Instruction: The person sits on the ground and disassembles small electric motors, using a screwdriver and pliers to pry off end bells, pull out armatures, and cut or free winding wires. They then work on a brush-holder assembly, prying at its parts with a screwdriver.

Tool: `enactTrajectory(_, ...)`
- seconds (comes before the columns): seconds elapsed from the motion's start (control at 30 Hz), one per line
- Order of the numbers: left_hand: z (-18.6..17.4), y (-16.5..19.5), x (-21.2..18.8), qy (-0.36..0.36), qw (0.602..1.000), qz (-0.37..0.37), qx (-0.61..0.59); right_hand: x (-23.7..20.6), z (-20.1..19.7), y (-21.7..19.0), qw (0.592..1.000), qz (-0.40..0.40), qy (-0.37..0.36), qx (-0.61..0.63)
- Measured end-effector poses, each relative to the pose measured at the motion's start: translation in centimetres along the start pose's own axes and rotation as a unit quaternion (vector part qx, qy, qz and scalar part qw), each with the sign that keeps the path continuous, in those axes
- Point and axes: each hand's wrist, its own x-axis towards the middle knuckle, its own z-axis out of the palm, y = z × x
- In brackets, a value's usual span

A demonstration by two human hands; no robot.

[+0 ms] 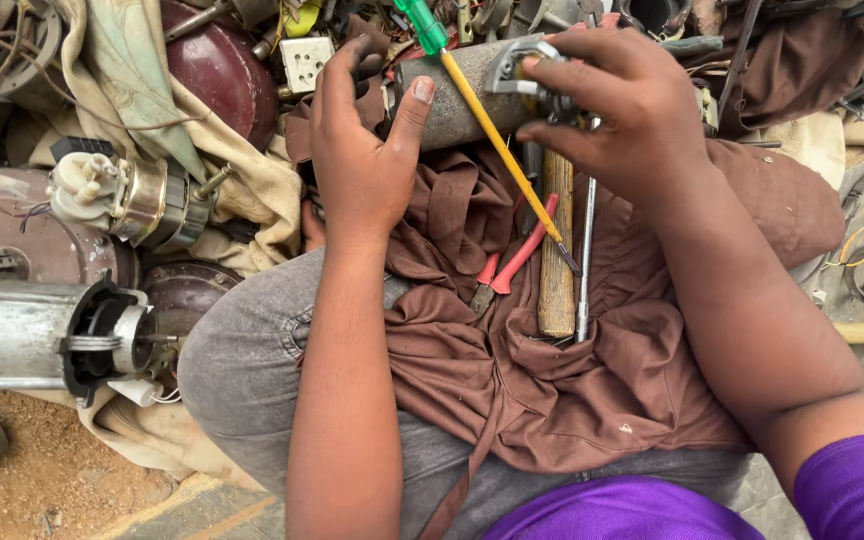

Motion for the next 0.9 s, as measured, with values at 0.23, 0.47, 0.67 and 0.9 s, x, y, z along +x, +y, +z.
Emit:
enactTrajectory(0.23, 0.2, 0.0, 0.1, 0.018, 1.0, -0.003, -0.011, -0.1, -0.3, 0.1, 0.997, 0.021, 0.019, 0.068)
enactTrajectory(0.47, 0.4, -0.2, 0.3, 0.026, 1.0, 0.002, 0.0, -1.7, 0.0, 0.8, 0.936, 0.19, 0.129, 0.266)
enactTrajectory(0.67, 0.0, 1.4, 0.1, 0.033, 0.998, 0.026, -0.056, -2.7, 1.8, 0.9, 0.713, 0.265, 0.061, 0.647)
enactTrajectory(0.9, -0.8, 3.7, -0.2, -0.103, 0.97, 0.155, -0.157, -2.5, 3.6, -0.7, 0.588, 0.297, 0.042, 0.751)
